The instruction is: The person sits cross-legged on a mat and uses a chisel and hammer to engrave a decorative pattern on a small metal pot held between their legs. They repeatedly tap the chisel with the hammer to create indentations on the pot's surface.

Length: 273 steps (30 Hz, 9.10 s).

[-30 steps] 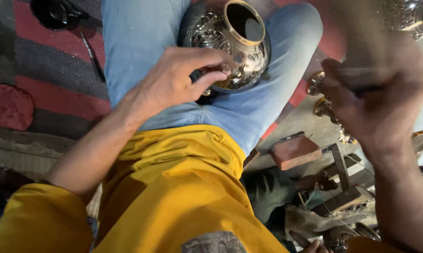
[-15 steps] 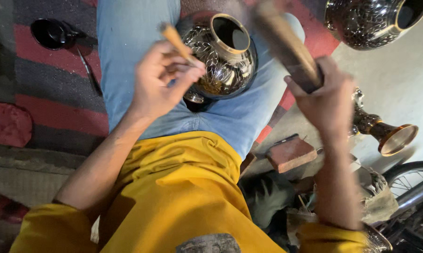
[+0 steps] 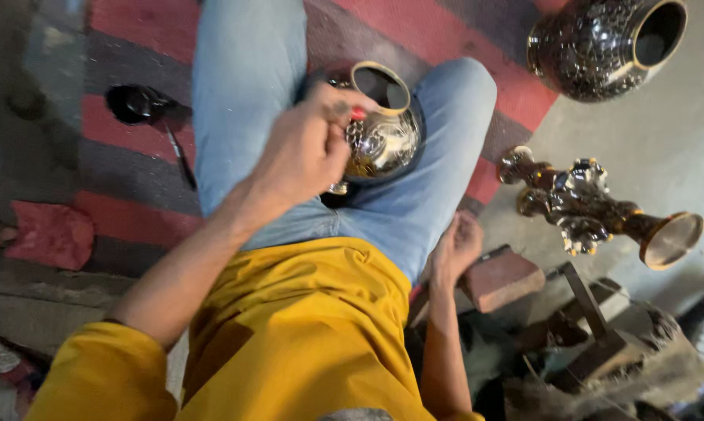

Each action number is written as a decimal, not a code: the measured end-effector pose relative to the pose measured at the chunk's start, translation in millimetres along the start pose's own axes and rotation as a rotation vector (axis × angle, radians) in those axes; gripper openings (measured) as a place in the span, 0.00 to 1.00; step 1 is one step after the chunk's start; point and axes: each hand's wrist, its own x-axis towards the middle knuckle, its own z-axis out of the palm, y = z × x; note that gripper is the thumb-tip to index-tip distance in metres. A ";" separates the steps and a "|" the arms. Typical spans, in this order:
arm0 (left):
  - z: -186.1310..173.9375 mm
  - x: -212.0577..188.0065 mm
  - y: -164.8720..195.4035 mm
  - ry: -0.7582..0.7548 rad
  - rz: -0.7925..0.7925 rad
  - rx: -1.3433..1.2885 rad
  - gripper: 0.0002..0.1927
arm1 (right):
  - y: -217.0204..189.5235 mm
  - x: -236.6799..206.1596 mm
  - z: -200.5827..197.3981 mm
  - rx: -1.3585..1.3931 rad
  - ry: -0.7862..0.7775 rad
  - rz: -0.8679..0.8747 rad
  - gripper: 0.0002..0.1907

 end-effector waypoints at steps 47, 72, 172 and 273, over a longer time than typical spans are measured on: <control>-18.0 -74.5 -28.6 0.270 -0.137 -0.489 0.10 | -164.4 46.3 147.3 -0.512 -0.233 -0.585 0.13; -17.7 -32.8 -55.2 0.326 -0.377 -0.763 0.28 | -121.6 90.3 153.5 -0.200 -0.636 -0.444 0.14; 52.9 56.9 -38.8 -0.161 -0.346 -0.175 0.17 | 55.5 312.2 28.9 -0.426 -1.260 0.035 0.10; 54.0 24.1 -35.3 -0.038 -0.286 -0.193 0.16 | 19.8 288.7 17.4 -0.619 -1.160 0.006 0.08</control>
